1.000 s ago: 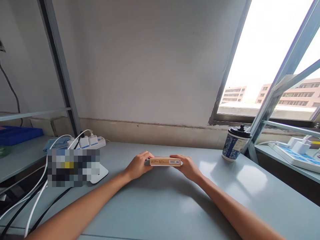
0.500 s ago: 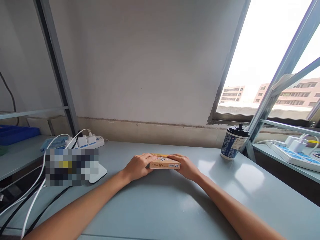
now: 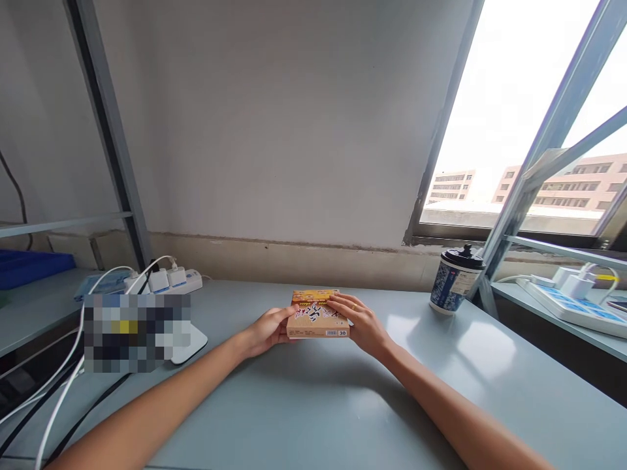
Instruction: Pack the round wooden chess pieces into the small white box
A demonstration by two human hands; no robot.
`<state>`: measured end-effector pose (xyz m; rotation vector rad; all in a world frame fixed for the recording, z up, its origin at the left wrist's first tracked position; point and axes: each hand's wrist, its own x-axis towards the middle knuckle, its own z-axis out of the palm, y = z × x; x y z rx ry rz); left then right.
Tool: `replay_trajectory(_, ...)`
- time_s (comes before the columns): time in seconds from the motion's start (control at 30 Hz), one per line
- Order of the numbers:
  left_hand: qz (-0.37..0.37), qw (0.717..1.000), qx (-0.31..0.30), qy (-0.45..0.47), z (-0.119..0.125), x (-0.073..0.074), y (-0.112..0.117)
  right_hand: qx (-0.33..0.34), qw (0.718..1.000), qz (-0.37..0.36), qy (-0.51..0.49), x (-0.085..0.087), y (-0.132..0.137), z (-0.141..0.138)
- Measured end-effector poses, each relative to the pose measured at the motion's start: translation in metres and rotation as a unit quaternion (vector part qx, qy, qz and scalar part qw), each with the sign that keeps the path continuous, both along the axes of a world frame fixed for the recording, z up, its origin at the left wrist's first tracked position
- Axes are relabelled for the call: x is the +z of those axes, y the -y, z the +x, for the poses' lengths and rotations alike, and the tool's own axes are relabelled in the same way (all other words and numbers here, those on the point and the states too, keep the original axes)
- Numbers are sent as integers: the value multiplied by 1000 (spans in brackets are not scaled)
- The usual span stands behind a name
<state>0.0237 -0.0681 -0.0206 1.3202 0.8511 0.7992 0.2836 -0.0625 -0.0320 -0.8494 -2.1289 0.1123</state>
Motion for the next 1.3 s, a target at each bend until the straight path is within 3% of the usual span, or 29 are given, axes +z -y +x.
replay_trajectory(0.1,-14,999,5,29,3,4,7,4,999,-29,-22,2,2,-2)
replay_trajectory(0.3,-8,992,102,80,7,3,3,-49,978,-155,-130,5,-4,4)
replay_trajectory(0.43,5,983,150,107,7,1,0,-30,927,-316,-199,9,5,0)
replay_trajectory(0.57,20,987,116,109,15,2,12,50,866,-435,-243,12,27,-21)
replay_trajectory(0.77,39,997,19,65,22,8,29,99,824,-451,-330,18,31,-30)
replay_trajectory(1.03,18,999,41,-15,-2,15,8,87,810,-455,-359,19,19,-14)
replay_trajectory(1.17,-6,999,25,-47,-1,8,5,70,810,-467,-348,16,17,-12)
replay_trajectory(1.3,-10,999,43,-19,7,4,8,26,804,-466,-369,17,10,-4)
